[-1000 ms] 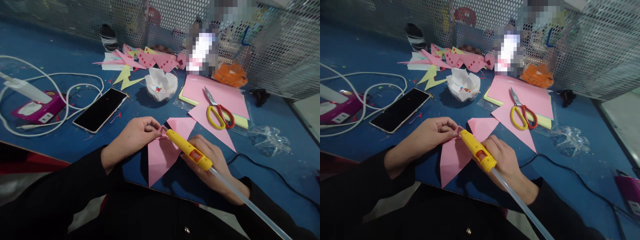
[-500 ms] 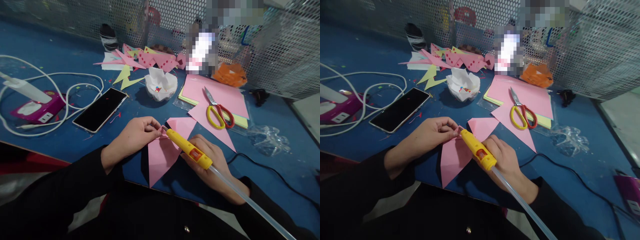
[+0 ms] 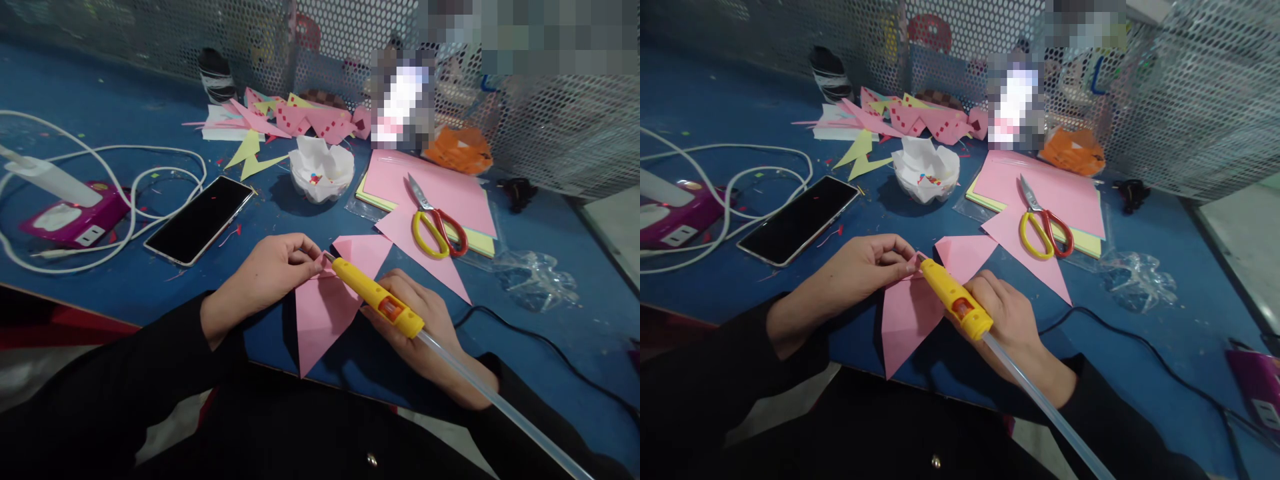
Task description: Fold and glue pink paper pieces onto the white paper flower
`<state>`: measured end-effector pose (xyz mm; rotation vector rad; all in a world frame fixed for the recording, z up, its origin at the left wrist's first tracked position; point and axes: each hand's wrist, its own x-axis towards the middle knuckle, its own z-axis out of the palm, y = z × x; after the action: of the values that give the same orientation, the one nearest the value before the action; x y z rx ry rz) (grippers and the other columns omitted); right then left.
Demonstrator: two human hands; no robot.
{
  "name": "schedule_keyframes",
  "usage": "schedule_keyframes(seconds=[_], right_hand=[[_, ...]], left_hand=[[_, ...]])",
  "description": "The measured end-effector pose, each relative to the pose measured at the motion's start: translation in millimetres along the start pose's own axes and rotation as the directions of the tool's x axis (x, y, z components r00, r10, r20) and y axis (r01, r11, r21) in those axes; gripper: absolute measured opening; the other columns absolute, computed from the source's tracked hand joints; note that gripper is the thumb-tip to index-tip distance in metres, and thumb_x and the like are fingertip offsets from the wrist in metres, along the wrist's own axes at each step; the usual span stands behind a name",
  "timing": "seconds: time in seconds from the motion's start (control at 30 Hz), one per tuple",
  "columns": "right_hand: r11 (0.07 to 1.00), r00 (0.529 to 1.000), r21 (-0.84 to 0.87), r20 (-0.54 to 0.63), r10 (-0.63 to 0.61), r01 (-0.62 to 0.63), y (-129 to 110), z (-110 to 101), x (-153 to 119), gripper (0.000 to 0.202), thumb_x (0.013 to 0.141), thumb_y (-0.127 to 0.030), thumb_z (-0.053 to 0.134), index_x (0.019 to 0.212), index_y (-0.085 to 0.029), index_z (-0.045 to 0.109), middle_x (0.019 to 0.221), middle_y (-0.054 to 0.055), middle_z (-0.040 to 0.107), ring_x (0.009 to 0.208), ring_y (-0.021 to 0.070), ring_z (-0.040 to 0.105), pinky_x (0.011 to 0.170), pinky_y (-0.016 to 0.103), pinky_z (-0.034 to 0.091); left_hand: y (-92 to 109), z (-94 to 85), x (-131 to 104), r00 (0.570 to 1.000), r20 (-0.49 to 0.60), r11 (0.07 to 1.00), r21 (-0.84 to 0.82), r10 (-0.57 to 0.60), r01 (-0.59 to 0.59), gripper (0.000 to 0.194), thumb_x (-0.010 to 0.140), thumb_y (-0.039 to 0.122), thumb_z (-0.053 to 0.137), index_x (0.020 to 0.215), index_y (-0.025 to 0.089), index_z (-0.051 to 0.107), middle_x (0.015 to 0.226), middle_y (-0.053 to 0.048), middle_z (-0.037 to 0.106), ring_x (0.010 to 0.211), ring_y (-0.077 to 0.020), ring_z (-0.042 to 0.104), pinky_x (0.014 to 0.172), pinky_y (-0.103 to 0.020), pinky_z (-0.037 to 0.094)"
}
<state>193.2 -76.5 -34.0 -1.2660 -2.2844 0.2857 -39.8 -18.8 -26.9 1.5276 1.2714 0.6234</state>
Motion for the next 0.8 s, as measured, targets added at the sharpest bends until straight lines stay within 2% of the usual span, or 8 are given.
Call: schedule_keyframes(seconds=[0.17,0.37,0.8], right_hand=[[1.0,1.0,-0.011,-0.002,0.0,0.0,1.7,0.9,-0.4,0.012,0.095,-0.029,0.05,0.087,-0.021,0.053,0.075,0.001,0.059,0.059,0.0138,0.054,0.053,0.027,0.04],[1.0,1.0,-0.025,-0.003,-0.004,0.004,0.5,0.9,0.4,0.016,0.097,-0.032,0.05,0.086,-0.021,0.053,0.075,0.001,0.058,0.059,0.0134,0.053,0.053,0.026,0.041],[1.0,1.0,-0.027,-0.009,-0.002,0.002,0.1,0.9,0.7,0.015,0.095,-0.031,0.052,0.084,-0.022,0.051,0.073,0.0,0.058,0.057,0.0126,0.052,0.052,0.026,0.039]], left_hand=[[0.2,0.1,-0.3,1.0,-0.003,1.0,0.006,0.003,-0.003,0.021,0.084,0.04,0.067,0.084,0.018,0.068,0.065,-0.001,0.071,0.065,-0.015,0.061,0.064,-0.028,0.042],[0.5,0.0,-0.4,1.0,-0.003,1.0,0.014,0.004,-0.004,0.029,0.083,0.046,0.068,0.085,0.018,0.067,0.064,0.0,0.07,0.064,-0.0151,0.06,0.062,-0.028,0.041],[0.8,0.9,-0.5,1.0,-0.01,1.0,-0.017,0.0,0.0,0.025,0.083,0.043,0.068,0.085,0.018,0.067,0.066,-0.001,0.072,0.067,-0.0162,0.064,0.066,-0.029,0.045]])
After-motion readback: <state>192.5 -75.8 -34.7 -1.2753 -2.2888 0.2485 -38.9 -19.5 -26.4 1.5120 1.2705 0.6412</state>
